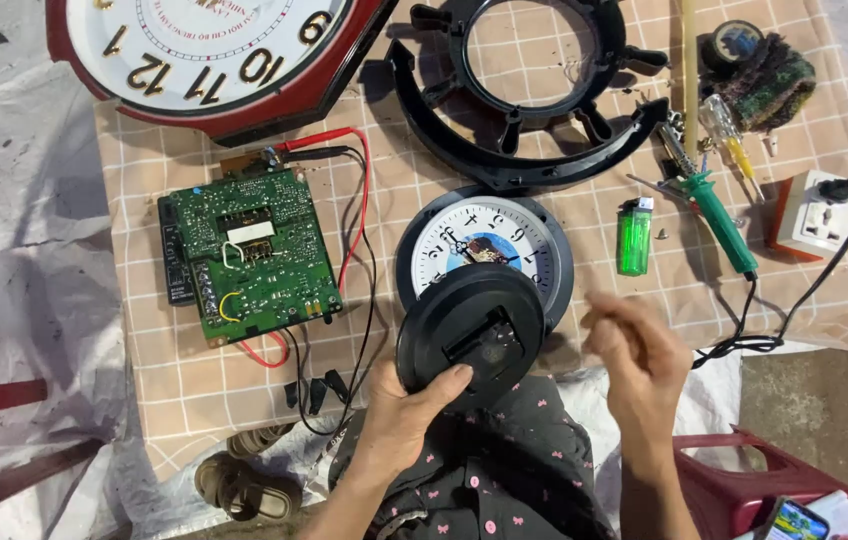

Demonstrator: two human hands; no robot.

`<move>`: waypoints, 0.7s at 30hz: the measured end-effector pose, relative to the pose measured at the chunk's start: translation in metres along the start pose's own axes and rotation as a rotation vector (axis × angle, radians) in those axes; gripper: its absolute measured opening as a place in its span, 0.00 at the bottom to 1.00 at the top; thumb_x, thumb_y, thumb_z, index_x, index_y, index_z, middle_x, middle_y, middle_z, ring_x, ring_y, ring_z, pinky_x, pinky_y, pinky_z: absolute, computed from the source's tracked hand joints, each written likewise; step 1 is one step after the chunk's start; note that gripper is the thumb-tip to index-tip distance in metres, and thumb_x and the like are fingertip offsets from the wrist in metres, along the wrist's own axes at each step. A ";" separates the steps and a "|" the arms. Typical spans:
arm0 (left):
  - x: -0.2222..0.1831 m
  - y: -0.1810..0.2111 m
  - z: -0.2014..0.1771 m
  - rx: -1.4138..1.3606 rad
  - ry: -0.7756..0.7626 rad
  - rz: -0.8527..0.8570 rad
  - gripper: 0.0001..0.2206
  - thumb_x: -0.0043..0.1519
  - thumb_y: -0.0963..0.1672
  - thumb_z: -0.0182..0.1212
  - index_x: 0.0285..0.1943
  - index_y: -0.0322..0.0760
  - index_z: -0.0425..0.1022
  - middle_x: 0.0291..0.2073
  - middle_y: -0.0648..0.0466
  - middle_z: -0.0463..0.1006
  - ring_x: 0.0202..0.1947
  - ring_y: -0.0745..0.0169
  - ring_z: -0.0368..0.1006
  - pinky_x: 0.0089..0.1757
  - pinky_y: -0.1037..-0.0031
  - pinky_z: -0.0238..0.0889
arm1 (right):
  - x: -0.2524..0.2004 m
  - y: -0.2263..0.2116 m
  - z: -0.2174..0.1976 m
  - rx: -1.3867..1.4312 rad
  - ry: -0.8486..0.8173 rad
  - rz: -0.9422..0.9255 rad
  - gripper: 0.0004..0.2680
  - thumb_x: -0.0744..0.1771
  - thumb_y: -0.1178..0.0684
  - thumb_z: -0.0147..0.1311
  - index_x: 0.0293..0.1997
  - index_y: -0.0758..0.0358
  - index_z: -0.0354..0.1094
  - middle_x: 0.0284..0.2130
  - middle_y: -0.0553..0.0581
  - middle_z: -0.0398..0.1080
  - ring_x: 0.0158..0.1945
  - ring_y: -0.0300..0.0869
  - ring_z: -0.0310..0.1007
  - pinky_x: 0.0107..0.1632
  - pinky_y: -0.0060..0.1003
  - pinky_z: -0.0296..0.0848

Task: Assembling a ship wheel clock by fitting the clock mechanism into the frame and securing it with a screwdriver.

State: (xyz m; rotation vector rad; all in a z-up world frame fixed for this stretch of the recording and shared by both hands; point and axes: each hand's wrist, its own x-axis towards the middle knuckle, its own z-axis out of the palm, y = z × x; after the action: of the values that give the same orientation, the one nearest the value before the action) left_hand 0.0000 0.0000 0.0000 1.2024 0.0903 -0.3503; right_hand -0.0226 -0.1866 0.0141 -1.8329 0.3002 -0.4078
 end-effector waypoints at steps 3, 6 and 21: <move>0.001 0.009 0.006 0.076 -0.031 0.097 0.09 0.49 0.40 0.60 0.38 0.32 0.73 0.34 0.52 0.76 0.36 0.61 0.73 0.40 0.72 0.71 | -0.009 0.019 0.002 -0.120 -0.078 -0.323 0.06 0.60 0.62 0.47 0.36 0.61 0.66 0.22 0.52 0.65 0.28 0.36 0.65 0.33 0.27 0.63; -0.002 0.018 0.012 0.204 0.014 0.068 0.09 0.49 0.41 0.59 0.36 0.32 0.73 0.31 0.54 0.76 0.34 0.64 0.73 0.38 0.75 0.70 | -0.020 0.022 0.016 -0.206 -0.079 -0.297 0.17 0.59 0.48 0.52 0.49 0.60 0.59 0.40 0.59 0.58 0.40 0.41 0.59 0.40 0.30 0.66; -0.006 -0.001 0.010 0.009 0.241 -0.234 0.18 0.41 0.37 0.65 0.41 0.32 0.70 0.38 0.47 0.76 0.39 0.56 0.74 0.42 0.65 0.72 | -0.009 -0.009 0.035 0.133 -0.121 0.294 0.26 0.54 0.50 0.57 0.55 0.62 0.53 0.49 0.57 0.60 0.49 0.40 0.64 0.45 0.28 0.69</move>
State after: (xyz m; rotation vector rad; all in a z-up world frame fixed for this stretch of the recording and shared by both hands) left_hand -0.0069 -0.0086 0.0048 1.2423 0.4412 -0.4085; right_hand -0.0162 -0.1495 0.0117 -1.6445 0.4410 -0.1091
